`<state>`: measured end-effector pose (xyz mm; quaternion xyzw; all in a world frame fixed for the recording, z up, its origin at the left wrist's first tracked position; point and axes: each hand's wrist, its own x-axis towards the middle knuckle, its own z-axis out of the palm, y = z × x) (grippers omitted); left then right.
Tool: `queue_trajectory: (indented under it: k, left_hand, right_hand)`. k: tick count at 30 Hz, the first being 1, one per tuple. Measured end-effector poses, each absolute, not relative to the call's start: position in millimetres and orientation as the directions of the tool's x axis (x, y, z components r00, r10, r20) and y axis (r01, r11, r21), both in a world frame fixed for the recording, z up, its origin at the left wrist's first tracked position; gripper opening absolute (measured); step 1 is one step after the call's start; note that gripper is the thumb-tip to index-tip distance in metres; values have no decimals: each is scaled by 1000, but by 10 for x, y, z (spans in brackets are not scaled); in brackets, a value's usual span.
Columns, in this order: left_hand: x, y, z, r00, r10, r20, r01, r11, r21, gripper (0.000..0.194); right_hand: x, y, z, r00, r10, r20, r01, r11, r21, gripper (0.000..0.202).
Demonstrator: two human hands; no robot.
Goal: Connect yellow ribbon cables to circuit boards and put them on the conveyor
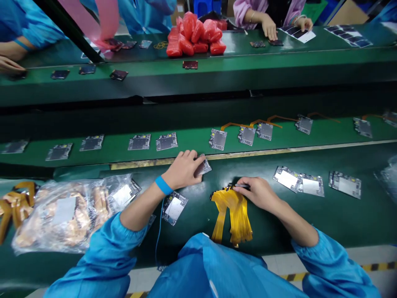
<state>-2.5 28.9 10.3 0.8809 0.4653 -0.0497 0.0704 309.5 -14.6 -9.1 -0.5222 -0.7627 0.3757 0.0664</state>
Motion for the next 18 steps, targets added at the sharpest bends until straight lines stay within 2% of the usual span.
queue_trajectory:
  k: [3, 8, 14, 18]
  left_hand:
    - [7, 142, 1, 567, 805, -174, 823, -562, 80, 62]
    - [14, 111, -23, 623, 771, -132, 782, -607, 140, 53]
    - [48, 123, -33, 666, 730, -152, 745, -647, 161, 41]
    - [59, 134, -54, 672, 726, -147, 740, -648, 181, 38]
  right_hand:
    - [3074, -71, -66, -422, 867, -265, 735, 155, -660, 25]
    - [2978, 103, -40, -448, 866, -221, 700, 186, -690, 21]
    - [2878, 216, -22, -622, 734, -272, 579, 197, -791, 19]
    - [2880, 199, -24, -622, 721, -304, 593, 180, -785, 18]
